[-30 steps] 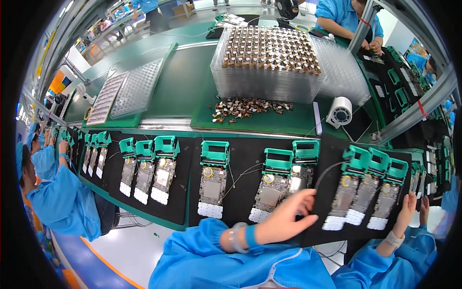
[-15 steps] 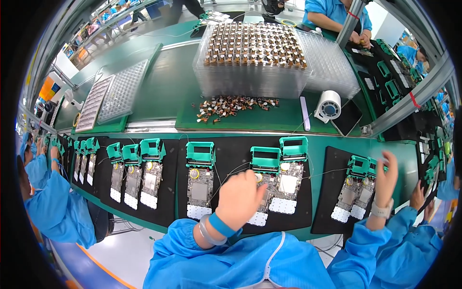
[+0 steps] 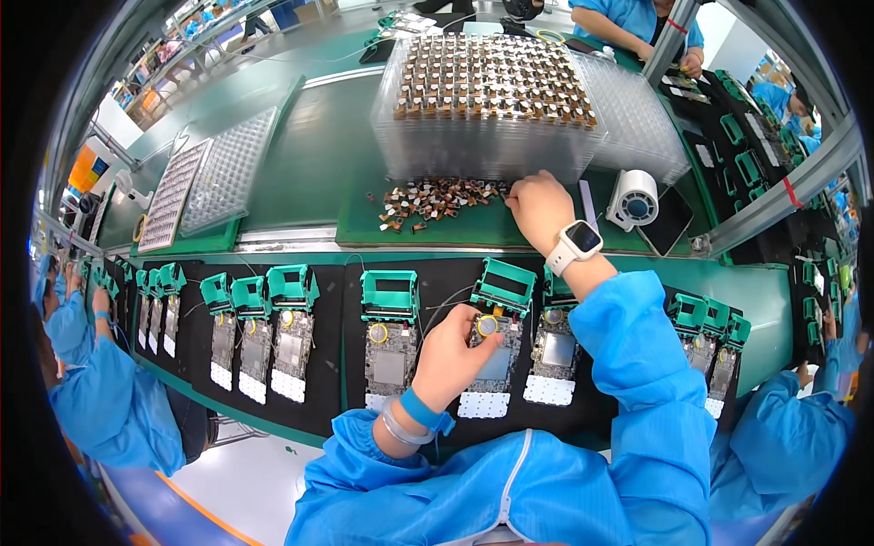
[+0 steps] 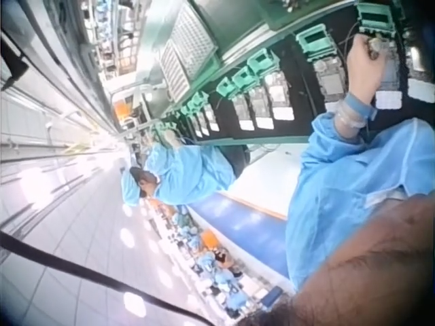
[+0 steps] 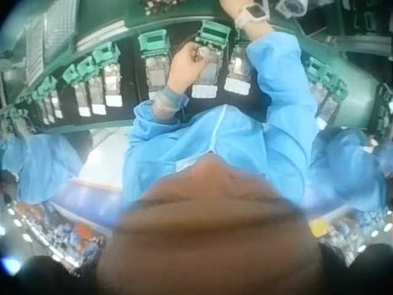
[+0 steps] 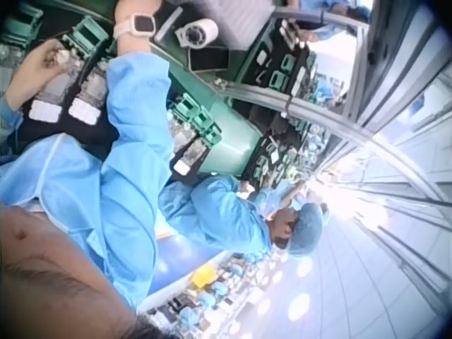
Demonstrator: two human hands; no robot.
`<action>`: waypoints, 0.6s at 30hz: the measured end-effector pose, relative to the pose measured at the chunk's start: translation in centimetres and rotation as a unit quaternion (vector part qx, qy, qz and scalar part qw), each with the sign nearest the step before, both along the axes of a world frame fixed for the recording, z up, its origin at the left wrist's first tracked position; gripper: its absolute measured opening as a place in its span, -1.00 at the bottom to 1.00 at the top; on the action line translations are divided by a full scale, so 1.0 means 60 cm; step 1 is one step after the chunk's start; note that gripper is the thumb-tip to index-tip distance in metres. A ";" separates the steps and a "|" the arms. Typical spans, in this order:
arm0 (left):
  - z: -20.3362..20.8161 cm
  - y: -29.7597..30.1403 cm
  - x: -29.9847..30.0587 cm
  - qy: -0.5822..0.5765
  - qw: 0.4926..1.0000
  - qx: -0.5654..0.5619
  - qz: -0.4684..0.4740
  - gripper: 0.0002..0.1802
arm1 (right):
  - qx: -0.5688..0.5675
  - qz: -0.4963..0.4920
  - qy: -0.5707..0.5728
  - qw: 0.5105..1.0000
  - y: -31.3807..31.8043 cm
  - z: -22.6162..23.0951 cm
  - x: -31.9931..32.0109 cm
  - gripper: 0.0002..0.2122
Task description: The person assembles small electronic components, circuit boards, and metal pins by hand, placing them into plastic frames on a factory production line.
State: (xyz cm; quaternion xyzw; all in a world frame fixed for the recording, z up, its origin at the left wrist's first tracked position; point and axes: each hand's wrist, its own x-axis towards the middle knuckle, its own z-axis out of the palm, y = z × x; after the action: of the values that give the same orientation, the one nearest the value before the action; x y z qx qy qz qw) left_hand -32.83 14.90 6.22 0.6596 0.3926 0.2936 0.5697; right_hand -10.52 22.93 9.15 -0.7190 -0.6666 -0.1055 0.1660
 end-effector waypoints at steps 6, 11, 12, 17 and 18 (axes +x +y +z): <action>-0.007 0.000 -0.001 -0.099 0.992 -0.074 0.011 -0.68 | 0.037 0.025 0.064 0.997 -0.019 0.011 -0.016 -0.91; 0.022 0.002 -0.007 -0.141 0.987 -0.075 0.007 -0.70 | 0.106 0.125 0.327 0.931 -0.105 0.066 -0.089 -0.90; 0.030 0.003 -0.007 -0.141 0.988 -0.058 0.010 -0.68 | 0.056 0.133 0.363 0.921 -0.126 0.079 -0.102 -0.90; 0.055 0.006 -0.013 -0.177 0.978 -0.111 -0.001 -0.75 | 0.042 0.188 0.372 0.908 -0.182 0.084 -0.108 -0.88; 0.054 0.005 -0.013 -0.176 0.978 -0.113 -0.002 -0.75 | 0.040 0.188 0.375 0.907 -0.188 0.086 -0.109 -0.86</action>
State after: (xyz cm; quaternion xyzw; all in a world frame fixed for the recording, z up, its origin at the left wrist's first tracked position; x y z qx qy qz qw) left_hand -33.59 15.19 9.48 0.5304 0.3154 0.3573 0.7011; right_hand -17.04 11.64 14.30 -0.5594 -0.6736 0.1783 0.4488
